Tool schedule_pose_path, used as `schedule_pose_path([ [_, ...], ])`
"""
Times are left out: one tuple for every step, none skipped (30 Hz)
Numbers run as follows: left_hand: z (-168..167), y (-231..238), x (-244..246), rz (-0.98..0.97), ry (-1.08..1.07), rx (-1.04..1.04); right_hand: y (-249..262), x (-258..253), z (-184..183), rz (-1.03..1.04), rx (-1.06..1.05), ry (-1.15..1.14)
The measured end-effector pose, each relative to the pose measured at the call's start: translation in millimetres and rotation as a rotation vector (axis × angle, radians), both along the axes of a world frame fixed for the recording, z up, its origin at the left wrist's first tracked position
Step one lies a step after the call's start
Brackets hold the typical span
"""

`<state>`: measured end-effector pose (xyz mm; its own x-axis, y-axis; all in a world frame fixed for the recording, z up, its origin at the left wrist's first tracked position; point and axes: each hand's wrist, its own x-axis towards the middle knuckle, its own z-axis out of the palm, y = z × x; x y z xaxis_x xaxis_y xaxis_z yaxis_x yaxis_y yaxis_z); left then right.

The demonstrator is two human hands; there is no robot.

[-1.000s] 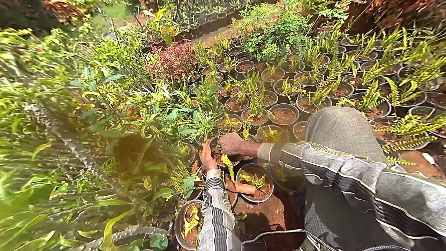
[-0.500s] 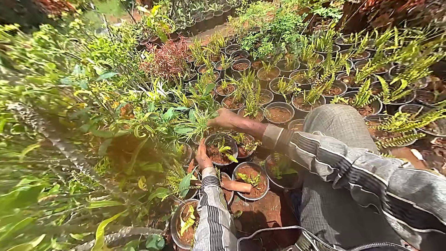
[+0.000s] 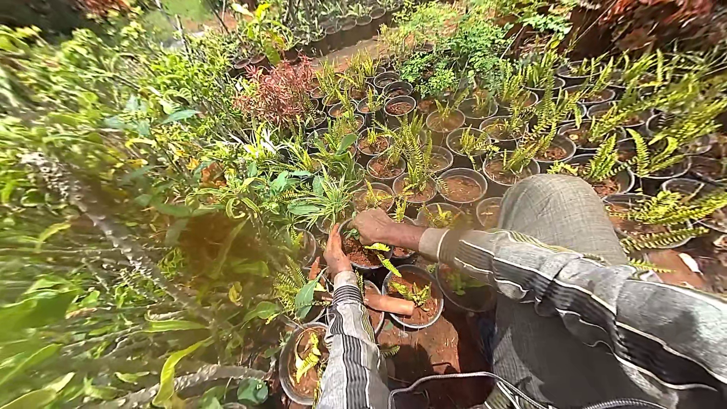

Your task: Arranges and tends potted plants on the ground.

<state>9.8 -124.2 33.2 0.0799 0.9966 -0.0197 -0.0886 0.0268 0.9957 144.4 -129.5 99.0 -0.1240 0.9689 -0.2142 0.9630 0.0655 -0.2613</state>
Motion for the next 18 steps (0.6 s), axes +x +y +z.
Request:
schedule_pose_path([
  [1,-1,0,-0.003,0.002,0.004,0,0,-3,0.009,0.000,-0.014],
  [2,-1,-1,-0.008,0.008,0.010,1,-1,-5,0.010,-0.001,-0.020],
  [1,-2,-2,-0.011,0.015,0.019,1,-2,-6,0.001,-0.009,-0.033],
  [0,-2,-2,-0.016,0.018,0.028,1,-5,-5,-0.012,-0.014,-0.046],
  [1,-3,-2,-0.014,0.019,0.028,1,-6,-5,-0.025,-0.018,-0.060],
  [1,-3,-2,-0.010,0.022,0.028,2,-7,-6,-0.036,-0.020,-0.063],
  [1,-3,-2,-0.007,0.035,0.022,3,-8,-7,-0.046,-0.026,-0.050],
  [0,-2,-2,-0.003,0.061,0.013,4,-7,-9,-0.063,-0.043,-0.017],
  [-1,-1,-3,-0.002,0.076,0.005,4,-6,-8,-0.083,-0.068,0.022],
  [-1,-2,-3,0.001,0.078,-0.003,5,-5,-7,-0.102,-0.089,0.059],
  [0,-2,-2,0.003,0.077,-0.007,6,-4,-6,-0.115,-0.103,0.082],
  [2,-2,-2,0.003,0.072,-0.010,7,-3,-6,-0.120,-0.112,0.097],
  [4,-3,-2,0.001,0.065,-0.015,8,-2,-7,-0.122,-0.114,0.102],
  [6,-4,-1,0.001,0.055,-0.018,9,-2,-8,-0.124,-0.117,0.100],
  [6,-4,-1,0.000,0.044,-0.019,9,-2,-9,-0.129,-0.120,0.091],
  [5,-4,0,0.002,0.036,-0.015,10,-3,-10,-0.137,-0.127,0.084],
  [3,-3,0,0.000,0.029,-0.006,11,-4,-10,-0.146,-0.133,0.072],
  [0,-2,-1,-0.002,0.033,0.004,12,-4,-11,-0.152,-0.135,0.056],
])
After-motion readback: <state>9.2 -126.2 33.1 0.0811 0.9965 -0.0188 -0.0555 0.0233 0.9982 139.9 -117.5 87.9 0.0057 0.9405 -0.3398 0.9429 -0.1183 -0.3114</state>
